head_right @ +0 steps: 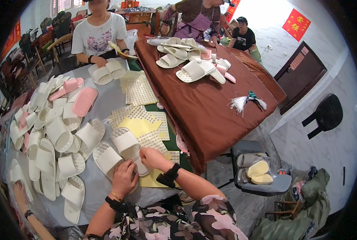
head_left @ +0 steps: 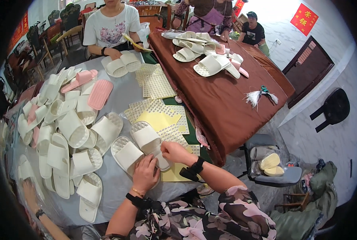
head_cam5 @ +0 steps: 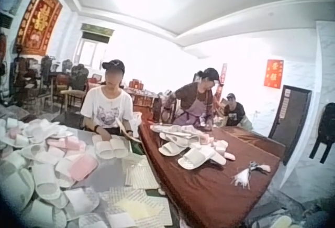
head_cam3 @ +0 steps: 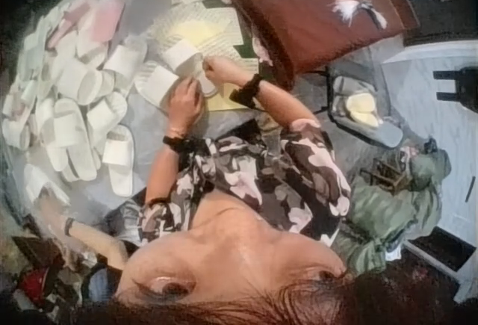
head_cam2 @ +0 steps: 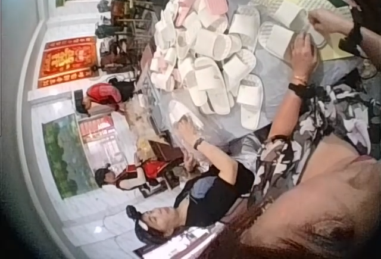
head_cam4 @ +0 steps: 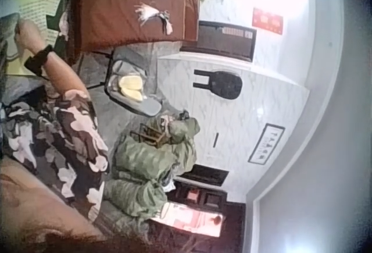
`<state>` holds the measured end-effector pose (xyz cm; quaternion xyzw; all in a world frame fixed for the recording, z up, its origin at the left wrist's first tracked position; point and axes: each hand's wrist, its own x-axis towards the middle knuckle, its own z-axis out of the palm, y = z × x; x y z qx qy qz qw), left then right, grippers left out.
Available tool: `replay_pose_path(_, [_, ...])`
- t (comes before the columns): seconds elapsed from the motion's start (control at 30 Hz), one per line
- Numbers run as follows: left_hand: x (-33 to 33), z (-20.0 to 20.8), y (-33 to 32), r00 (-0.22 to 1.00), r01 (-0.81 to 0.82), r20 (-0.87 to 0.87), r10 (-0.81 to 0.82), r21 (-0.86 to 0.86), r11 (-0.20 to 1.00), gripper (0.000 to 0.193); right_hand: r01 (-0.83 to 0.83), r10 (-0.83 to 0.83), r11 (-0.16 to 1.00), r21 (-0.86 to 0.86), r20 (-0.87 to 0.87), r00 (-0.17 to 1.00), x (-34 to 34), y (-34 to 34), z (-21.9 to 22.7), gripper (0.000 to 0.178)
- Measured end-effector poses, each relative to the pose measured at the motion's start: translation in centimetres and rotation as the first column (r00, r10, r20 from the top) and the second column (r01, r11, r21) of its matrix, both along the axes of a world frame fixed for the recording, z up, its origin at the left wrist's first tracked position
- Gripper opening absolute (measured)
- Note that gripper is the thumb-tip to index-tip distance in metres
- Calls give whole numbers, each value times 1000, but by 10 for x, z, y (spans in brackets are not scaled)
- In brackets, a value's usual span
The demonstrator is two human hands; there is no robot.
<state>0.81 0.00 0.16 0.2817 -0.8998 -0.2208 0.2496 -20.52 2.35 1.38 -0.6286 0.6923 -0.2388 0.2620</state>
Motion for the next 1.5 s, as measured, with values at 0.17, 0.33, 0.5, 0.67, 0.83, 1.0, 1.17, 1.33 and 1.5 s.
replay_pose_path(0.17, [0,0,0,1000,-14,12,14,-9,1000,46,10,-15,998,68,80,997,1,-4,-2,15])
replay_pose_path(0.33, [0,-2,-1,1000,-7,19,7,-37,999,47,-9,2,996,90,84,996,-2,-7,-3,16])
replay_pose_path(0.5, [-1,2,0,1000,0,22,1,-21,1000,47,-18,10,995,100,83,997,-3,-9,-3,17])
replay_pose_path(0.67, [-2,0,-1,1000,3,20,-3,-24,1000,47,-30,20,993,114,87,996,-4,-9,-2,20])
replay_pose_path(0.83, [-2,3,1,1000,3,28,-2,-24,1000,46,-25,15,994,107,98,995,-4,-7,0,21])
replay_pose_path(1.0, [-2,3,1,1000,0,30,1,-11,1000,46,-29,21,995,99,84,996,-4,-8,-5,21])
replay_pose_path(1.17, [-2,3,1,1000,-3,30,3,-15,1000,46,-38,29,995,91,94,995,-3,-8,-3,21])
replay_pose_path(1.33, [-3,6,2,999,-7,31,7,-14,1000,45,-36,27,995,98,91,996,-3,-8,-1,20])
replay_pose_path(1.5, [-4,6,2,1000,-8,20,8,-17,1000,44,-32,25,995,90,88,996,-3,-7,1,19])
